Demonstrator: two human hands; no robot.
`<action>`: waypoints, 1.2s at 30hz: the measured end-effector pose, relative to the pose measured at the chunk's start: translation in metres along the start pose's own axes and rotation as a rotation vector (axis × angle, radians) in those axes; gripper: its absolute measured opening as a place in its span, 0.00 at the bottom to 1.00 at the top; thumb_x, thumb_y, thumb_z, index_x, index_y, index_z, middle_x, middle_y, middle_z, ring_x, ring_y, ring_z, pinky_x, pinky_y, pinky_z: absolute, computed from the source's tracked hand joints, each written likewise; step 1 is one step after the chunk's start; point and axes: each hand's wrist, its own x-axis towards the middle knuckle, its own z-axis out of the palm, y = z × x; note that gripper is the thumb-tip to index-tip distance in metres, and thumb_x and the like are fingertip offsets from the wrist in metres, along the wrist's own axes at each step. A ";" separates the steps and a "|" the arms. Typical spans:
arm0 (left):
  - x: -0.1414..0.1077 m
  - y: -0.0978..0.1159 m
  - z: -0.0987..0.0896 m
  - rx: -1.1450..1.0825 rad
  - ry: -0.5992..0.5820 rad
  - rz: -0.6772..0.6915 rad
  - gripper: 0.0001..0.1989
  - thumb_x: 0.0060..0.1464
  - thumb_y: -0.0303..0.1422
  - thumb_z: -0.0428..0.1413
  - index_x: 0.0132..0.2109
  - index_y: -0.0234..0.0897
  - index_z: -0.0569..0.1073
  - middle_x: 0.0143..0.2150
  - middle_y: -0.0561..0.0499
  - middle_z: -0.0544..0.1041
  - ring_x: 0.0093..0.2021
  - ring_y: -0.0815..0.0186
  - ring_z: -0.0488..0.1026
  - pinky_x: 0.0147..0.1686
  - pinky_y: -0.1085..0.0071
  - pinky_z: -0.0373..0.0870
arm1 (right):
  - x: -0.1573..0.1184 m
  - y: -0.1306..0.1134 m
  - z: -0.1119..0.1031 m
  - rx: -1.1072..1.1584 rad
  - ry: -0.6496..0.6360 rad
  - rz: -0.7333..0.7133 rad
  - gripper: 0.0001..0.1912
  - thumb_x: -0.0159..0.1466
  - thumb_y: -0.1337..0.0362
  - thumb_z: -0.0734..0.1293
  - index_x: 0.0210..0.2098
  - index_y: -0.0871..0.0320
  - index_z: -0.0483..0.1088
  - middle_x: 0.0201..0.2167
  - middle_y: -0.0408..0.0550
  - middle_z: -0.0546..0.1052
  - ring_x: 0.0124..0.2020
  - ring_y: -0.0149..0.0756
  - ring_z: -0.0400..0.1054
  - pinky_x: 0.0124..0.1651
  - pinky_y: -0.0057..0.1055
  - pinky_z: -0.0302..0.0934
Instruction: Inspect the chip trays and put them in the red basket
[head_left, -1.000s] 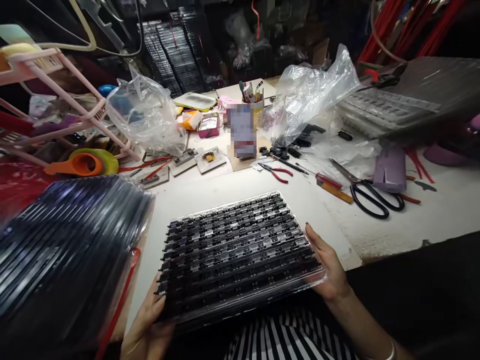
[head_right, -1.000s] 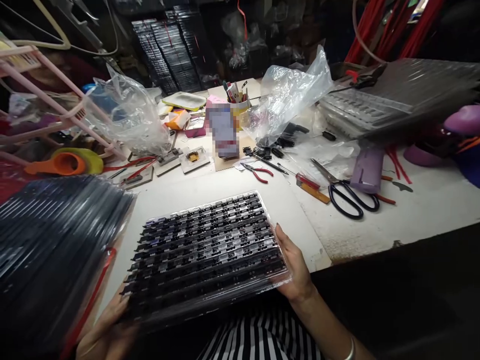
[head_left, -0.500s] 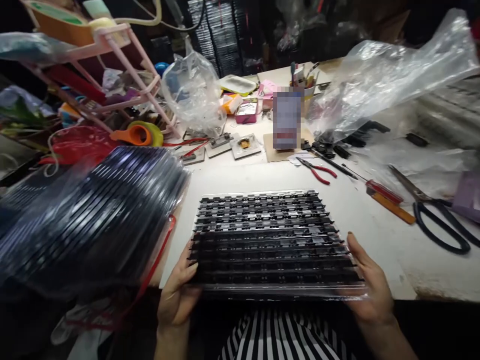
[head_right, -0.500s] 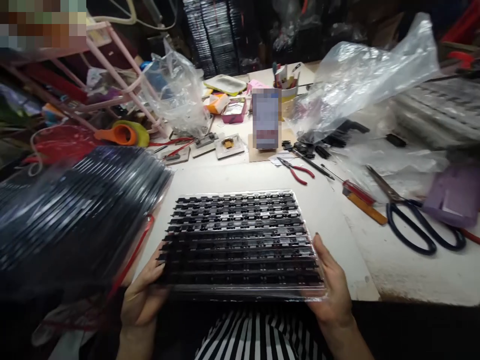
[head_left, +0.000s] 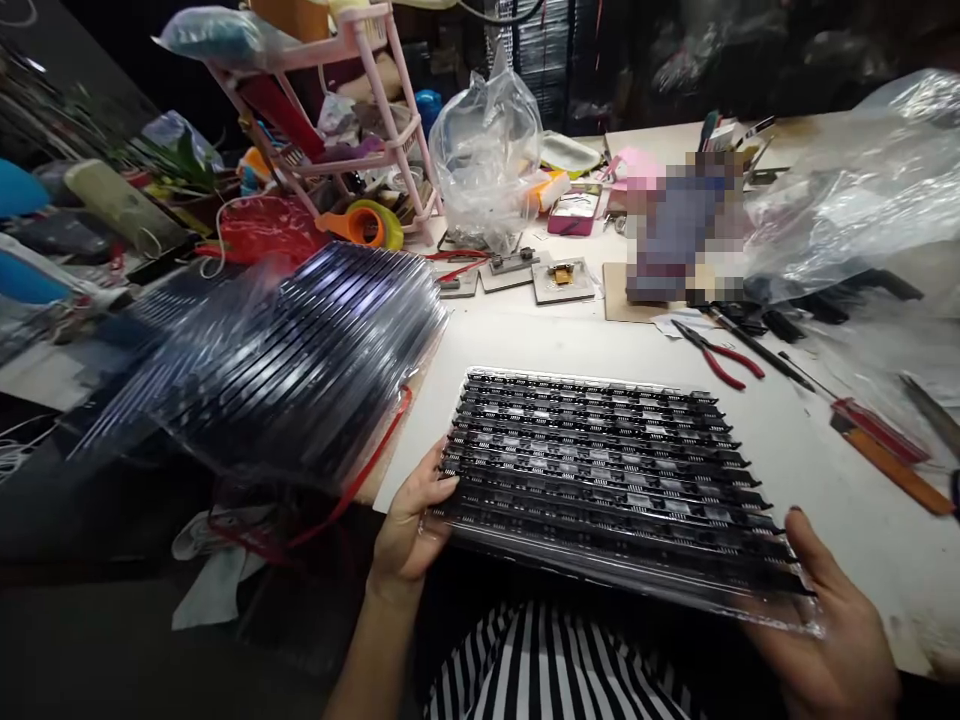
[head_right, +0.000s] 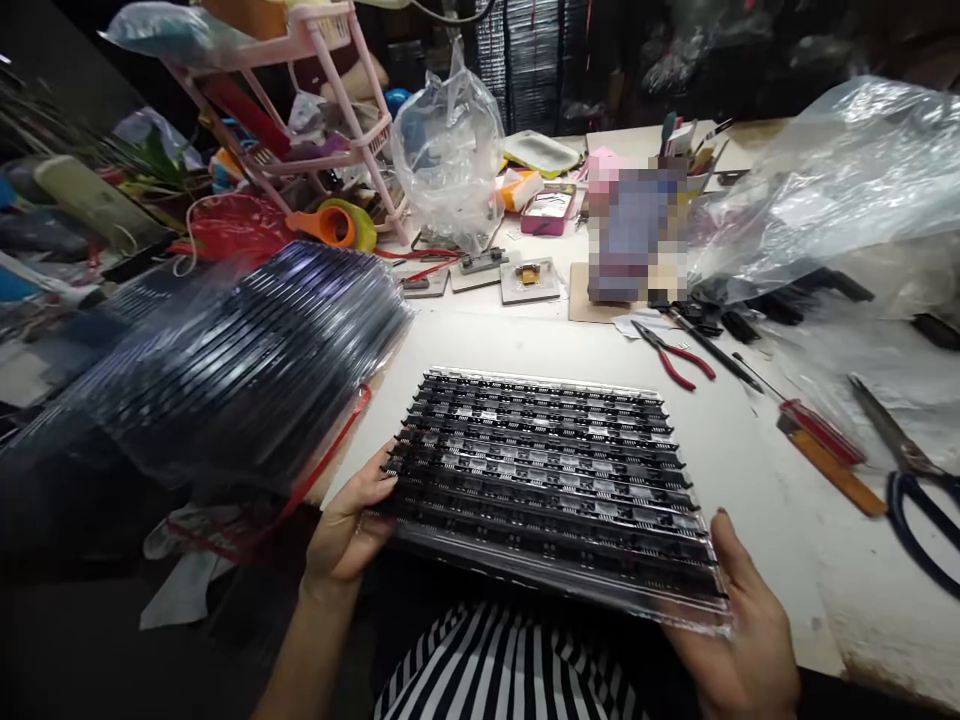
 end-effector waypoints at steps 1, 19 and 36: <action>0.000 0.000 -0.001 0.003 0.009 0.000 0.28 0.53 0.21 0.50 0.62 0.36 0.60 0.54 0.46 0.73 0.57 0.56 0.67 0.59 0.58 0.59 | 0.000 0.000 0.001 -0.003 0.003 0.000 0.18 0.67 0.62 0.54 0.40 0.50 0.76 0.37 0.44 0.80 0.35 0.40 0.76 0.58 0.46 0.60; -0.001 0.007 0.005 0.163 0.260 -0.060 0.30 0.47 0.25 0.59 0.58 0.43 0.66 0.51 0.49 0.76 0.51 0.55 0.72 0.47 0.66 0.73 | 0.003 0.006 0.010 0.035 -0.304 0.054 0.17 0.67 0.61 0.57 0.38 0.58 0.77 0.36 0.48 0.80 0.48 0.41 0.71 0.59 0.46 0.57; -0.006 -0.008 -0.020 0.053 0.182 0.024 0.29 0.52 0.26 0.53 0.61 0.45 0.63 0.56 0.49 0.73 0.58 0.57 0.66 0.57 0.60 0.63 | -0.003 0.008 0.001 0.068 -0.274 -0.041 0.16 0.66 0.59 0.57 0.46 0.52 0.73 0.45 0.46 0.78 0.49 0.40 0.70 0.60 0.47 0.55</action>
